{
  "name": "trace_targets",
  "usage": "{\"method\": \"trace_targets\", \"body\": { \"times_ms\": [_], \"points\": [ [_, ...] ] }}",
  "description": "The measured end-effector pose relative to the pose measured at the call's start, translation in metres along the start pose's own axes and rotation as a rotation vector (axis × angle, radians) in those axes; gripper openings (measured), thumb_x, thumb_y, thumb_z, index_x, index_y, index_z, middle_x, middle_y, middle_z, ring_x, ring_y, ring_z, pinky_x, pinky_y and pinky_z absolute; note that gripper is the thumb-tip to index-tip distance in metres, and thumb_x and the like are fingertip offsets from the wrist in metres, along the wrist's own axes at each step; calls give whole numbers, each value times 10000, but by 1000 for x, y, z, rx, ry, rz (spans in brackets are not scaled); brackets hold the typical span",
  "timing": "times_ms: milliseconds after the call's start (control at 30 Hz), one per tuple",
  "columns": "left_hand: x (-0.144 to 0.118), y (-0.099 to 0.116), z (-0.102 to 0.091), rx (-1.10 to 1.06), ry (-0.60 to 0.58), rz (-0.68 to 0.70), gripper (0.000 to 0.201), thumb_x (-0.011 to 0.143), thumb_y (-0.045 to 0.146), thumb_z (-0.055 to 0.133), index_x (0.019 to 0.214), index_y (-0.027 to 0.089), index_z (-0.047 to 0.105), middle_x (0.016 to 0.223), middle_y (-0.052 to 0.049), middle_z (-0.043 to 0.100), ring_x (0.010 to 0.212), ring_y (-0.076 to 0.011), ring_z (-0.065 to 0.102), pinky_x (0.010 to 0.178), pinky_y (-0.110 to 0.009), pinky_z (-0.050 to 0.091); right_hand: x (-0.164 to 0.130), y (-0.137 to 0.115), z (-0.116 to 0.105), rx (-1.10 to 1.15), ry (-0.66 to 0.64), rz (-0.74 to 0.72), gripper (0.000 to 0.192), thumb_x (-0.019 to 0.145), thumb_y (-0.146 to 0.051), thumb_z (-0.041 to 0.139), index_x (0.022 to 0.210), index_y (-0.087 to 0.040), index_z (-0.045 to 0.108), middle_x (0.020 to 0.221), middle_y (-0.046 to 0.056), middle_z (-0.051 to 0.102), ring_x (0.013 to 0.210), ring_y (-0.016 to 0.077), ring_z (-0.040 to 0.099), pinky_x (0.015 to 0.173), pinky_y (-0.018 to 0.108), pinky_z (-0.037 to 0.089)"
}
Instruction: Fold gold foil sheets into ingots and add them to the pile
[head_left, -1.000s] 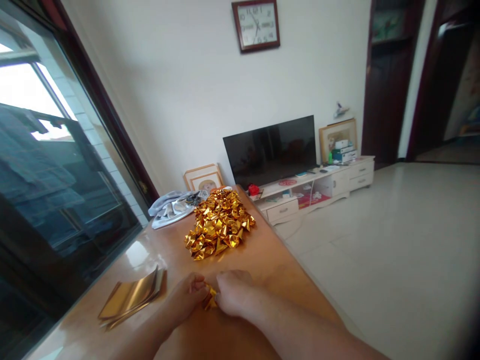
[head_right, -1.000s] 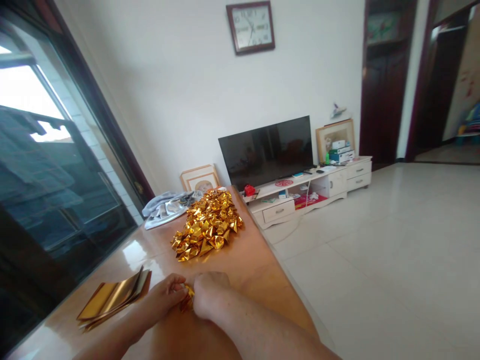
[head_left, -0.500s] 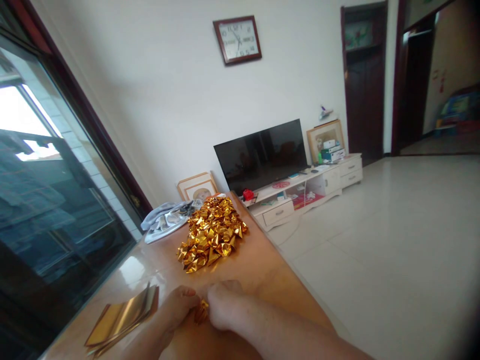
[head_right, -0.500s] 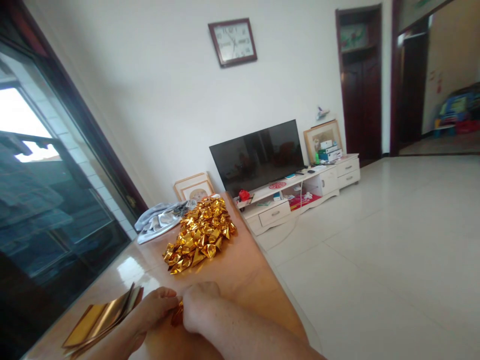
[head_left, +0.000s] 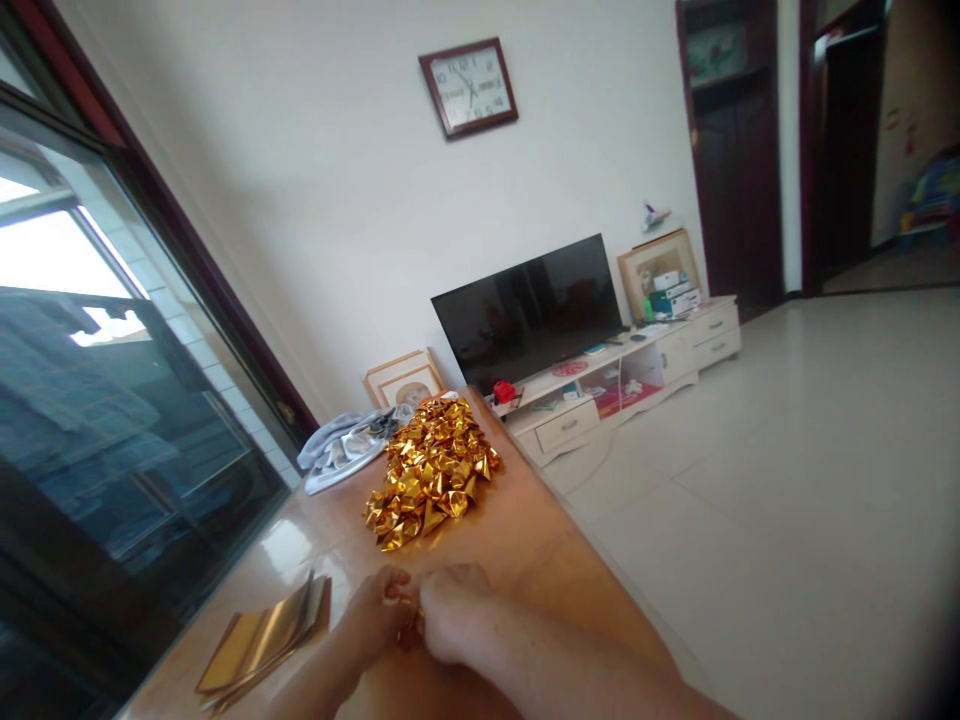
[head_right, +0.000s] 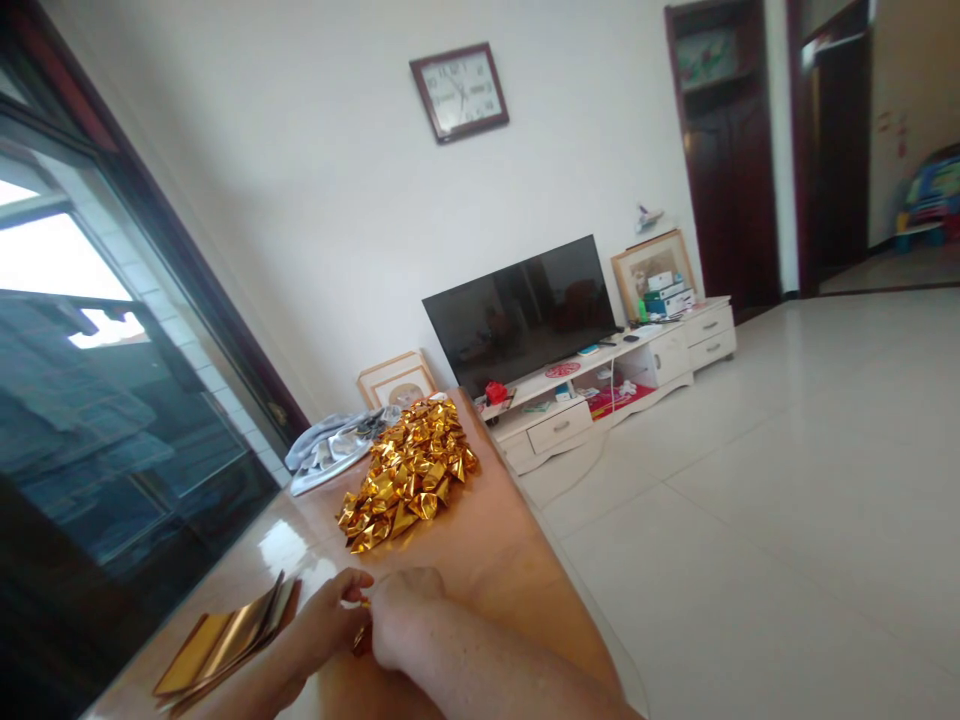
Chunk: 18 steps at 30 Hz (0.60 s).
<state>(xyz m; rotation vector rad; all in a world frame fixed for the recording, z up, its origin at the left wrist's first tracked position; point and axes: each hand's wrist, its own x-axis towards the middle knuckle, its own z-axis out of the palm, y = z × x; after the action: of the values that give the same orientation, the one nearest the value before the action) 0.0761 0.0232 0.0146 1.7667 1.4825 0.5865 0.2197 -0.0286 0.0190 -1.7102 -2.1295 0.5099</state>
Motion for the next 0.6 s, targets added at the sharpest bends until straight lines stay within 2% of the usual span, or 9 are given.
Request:
{"method": "trace_targets", "body": {
  "times_ms": [133,267,333,467,600],
  "points": [
    [-2,5,-9,50,-213,81,173,590,223,599,745,194,529,644,24,640,549,-167,617,557,-291,474,0,0,-1,-64,-50,11,434,734,-409,754,1128,-228,730,1103,115,750,1037,323,696,865,404,563],
    [3,4,-19,95,-341,98,182,621,212,574,800,192,543,615,35,640,607,-189,646,625,-312,496,0,0,1,-24,-46,16,391,704,-430,781,1049,-248,759,1068,99,761,1033,322,698,862,394,560],
    [6,6,-24,175,-356,123,178,638,213,568,813,186,561,666,30,648,652,-183,644,646,-300,483,-1,0,0,10,-21,33,350,707,-428,776,1008,-249,771,1044,97,766,1021,323,702,856,393,560],
    [13,10,-31,405,-292,191,145,664,248,614,785,168,611,808,3,646,755,-173,594,657,-267,422,-6,-2,-6,42,-11,45,360,744,-438,744,1042,-237,776,1040,111,768,1004,334,707,849,407,564],
    [20,12,-33,517,-313,246,190,686,332,667,754,160,623,820,-9,635,755,-173,556,652,-263,390,-7,-2,-10,31,-25,40,359,733,-433,755,1041,-250,787,1038,107,770,999,342,710,843,399,565]
  ]
}}
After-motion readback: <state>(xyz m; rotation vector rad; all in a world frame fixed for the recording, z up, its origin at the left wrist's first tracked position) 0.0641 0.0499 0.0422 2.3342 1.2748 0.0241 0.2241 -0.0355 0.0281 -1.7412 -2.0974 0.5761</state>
